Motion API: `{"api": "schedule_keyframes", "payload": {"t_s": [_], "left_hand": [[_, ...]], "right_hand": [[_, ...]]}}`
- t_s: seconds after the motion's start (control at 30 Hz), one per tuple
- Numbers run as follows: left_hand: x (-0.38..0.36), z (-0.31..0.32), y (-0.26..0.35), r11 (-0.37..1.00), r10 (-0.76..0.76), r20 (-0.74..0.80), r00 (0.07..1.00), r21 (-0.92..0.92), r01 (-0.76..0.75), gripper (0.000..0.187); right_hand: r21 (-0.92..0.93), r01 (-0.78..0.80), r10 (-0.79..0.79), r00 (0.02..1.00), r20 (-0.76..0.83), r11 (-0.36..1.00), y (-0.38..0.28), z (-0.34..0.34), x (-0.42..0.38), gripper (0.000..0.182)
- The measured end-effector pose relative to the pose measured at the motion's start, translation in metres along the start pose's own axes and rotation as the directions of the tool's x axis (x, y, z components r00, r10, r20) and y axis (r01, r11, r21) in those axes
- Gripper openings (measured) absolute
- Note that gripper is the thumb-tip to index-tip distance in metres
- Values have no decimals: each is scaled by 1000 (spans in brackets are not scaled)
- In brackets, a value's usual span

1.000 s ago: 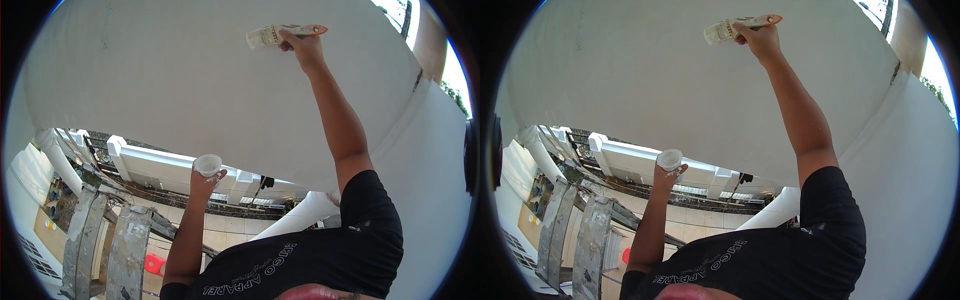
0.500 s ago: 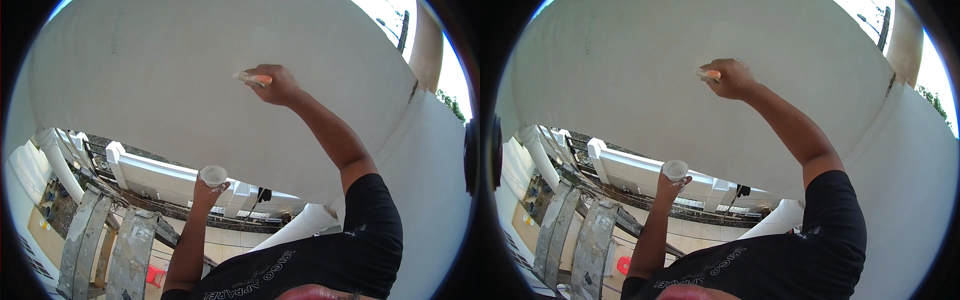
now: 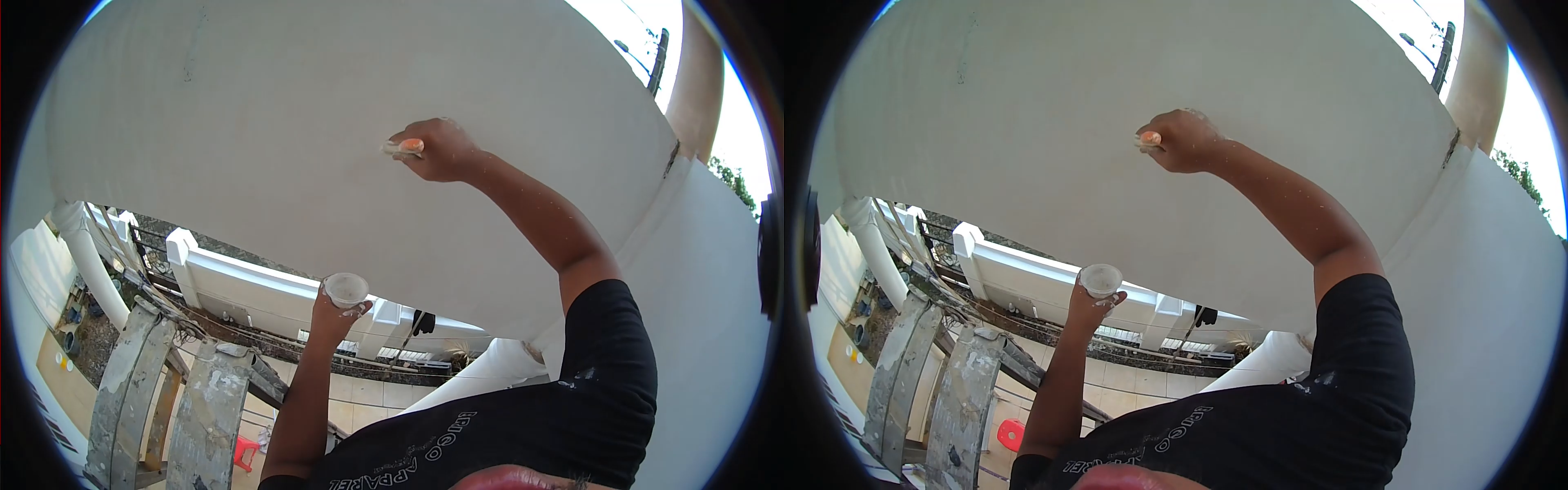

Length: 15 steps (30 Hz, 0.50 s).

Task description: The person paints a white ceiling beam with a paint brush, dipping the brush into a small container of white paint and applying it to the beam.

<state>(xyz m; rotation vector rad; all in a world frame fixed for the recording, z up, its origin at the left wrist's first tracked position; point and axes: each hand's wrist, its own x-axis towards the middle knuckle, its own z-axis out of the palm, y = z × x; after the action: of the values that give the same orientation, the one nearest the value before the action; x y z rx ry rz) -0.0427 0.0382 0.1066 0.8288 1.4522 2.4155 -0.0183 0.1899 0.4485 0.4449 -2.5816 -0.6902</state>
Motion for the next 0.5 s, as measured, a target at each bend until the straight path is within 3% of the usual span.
{"api": "schedule_keyframes", "payload": {"t_s": [0.07, 0.1, 0.13, 0.2, 0.27, 0.3, 0.4, 0.43, 0.5], "left_hand": [[1, -2, -7, 1000, 0, -1, 1000, -12, 0, 63], [2, -1, -9, 1000, 5, 1, 1000, -24, -5, 63], [1, 0, -7, 1000, -1, 4, 1000, -29, 2, 63], [0, 1, 3, 996, -43, -15, 999, -83, 41, 65], [4, -3, -3, 994, -57, 56, 997, -86, 62, 62], [3, -2, -3, 994, -77, 45, 996, -79, 80, 62], [3, -3, -7, 997, -73, 52, 996, -29, 75, 62], [4, -3, -10, 999, -50, 66, 997, 14, 50, 62], [7, -5, -16, 998, -41, 56, 998, 53, 38, 62]], "right_hand": [[123, -87, 123, 939, -321, 989, 20, -37, 12, 17], [74, -157, 173, 892, -417, 985, 39, -58, 21, 17], [-50, -145, 95, 832, -547, 988, 56, -75, 27, 16], [-140, -192, 88, 838, -539, 971, 77, -75, 29, 21], [-328, -159, 25, 926, -378, 931, 64, -44, 18, 30], [-318, -55, -45, 953, -301, 946, 49, -16, 7, 33], [-166, 125, -134, 990, -45, 978, -8, 53, -26, 31], [-168, 131, -141, 989, -46, 977, -15, 48, -27, 31], [111, 77, -70, 996, -60, 991, -25, 32, -21, 24]]}}
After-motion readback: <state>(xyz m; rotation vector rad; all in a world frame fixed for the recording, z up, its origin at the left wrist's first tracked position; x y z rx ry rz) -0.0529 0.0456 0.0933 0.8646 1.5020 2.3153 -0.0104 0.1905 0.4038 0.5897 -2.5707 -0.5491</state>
